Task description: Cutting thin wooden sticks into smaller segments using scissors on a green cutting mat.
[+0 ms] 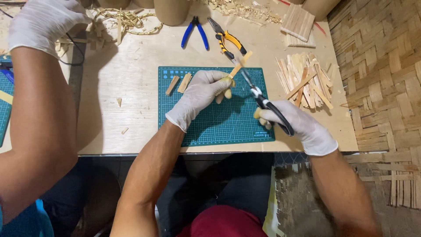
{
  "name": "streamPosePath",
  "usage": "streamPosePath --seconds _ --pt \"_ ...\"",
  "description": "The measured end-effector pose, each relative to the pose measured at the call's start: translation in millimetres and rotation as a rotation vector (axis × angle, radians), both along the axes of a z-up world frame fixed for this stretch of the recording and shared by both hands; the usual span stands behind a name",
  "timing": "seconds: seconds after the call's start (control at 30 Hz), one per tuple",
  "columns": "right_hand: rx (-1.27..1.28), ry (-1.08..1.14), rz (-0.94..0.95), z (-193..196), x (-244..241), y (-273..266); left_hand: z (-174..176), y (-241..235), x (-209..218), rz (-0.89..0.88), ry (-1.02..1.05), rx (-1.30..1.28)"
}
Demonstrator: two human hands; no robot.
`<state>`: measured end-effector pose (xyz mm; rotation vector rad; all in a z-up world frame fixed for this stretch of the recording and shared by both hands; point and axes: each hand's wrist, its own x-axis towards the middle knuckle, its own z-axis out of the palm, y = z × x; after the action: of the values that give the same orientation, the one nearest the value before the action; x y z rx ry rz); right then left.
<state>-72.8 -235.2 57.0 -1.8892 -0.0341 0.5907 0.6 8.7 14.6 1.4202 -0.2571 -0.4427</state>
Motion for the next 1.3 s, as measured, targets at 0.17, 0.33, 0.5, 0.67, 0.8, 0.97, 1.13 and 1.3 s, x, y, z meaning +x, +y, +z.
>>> streamPosePath --seconds 0.17,0.33,0.5,0.67,0.8,0.97,1.13,1.3 --pt "0.251 -0.152 -0.365 -24 -10 -5 0 -3 1 0.064 -0.009 -0.022" --pt "-0.382 -0.197 -0.341 0 -4 4 -14 -7 9 0.141 -0.038 -0.011" --pt "-0.682 -0.181 -0.379 -9 5 13 -17 -8 10 0.241 -0.141 0.026" --pt "0.523 -0.256 -0.670 -1 9 43 -7 -4 6 0.384 -0.583 0.454" --pt "0.857 -0.168 -0.635 -6 25 72 -16 -7 6 0.645 -1.188 0.597" --pt "0.854 -0.160 -0.730 -24 43 100 -25 -16 10 0.889 -1.580 0.630" --pt "0.831 -0.180 -0.851 -30 46 110 -10 -18 -1 0.918 -1.662 0.750" --pt "0.844 -0.211 -0.924 -33 46 112 1 -21 -10 0.966 -1.725 0.897"
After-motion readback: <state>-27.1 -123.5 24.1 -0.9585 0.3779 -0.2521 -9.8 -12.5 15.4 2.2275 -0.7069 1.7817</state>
